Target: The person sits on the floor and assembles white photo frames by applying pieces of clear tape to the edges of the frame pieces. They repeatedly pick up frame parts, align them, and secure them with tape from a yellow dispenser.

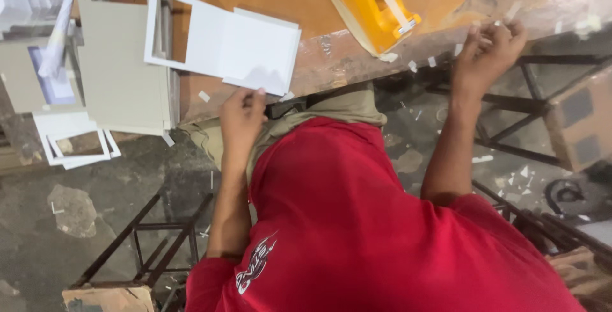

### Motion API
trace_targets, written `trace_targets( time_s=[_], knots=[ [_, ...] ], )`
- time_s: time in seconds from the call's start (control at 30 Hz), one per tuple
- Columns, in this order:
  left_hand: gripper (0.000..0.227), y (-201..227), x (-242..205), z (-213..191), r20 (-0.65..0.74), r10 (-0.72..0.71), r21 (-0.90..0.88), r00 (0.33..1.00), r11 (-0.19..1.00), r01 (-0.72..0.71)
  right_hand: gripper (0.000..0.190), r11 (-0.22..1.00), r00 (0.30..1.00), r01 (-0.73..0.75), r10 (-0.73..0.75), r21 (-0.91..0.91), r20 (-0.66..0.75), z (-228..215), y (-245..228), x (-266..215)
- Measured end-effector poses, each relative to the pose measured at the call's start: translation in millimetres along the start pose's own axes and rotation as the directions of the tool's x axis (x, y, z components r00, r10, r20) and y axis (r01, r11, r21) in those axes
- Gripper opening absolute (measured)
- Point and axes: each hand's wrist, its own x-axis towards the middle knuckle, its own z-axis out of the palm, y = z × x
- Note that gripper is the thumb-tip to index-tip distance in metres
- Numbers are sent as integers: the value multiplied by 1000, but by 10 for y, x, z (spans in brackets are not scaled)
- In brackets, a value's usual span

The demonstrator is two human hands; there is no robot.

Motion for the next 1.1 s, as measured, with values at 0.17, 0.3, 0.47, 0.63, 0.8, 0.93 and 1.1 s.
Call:
trace_targets(
  time_s=[0.17,0.3,0.47,0.63,0.8,0.93,1.1],
  knots=[
    [14,319,381,112,11,379,372,925,857,-356,9,956,981,187,-171,227,-88,33,-806,-168],
    [40,482,961,160,248,727,681,640,339,-649,20,861,984,107,-164,497,72,102,-1437,-285],
    [17,618,1309,152,473,557,648,683,305,-698,102,623,891,-240,-163,744,424,155,-1883,-391],
    [7,745,1015,-4,613,603,518,510,180,-836,105,431,756,-477,-243,766,608,280,-1929,-355],
    [12,809,653,-248,597,750,410,285,20,-912,100,216,579,-738,-287,640,764,401,-1915,-396],
    [12,917,603,-305,538,799,432,268,12,-902,98,220,520,-785,-272,579,809,537,-1987,-415],
    [12,875,551,-291,491,827,441,274,35,-897,99,315,525,-732,-303,604,795,631,-1969,-503]
  ],
)
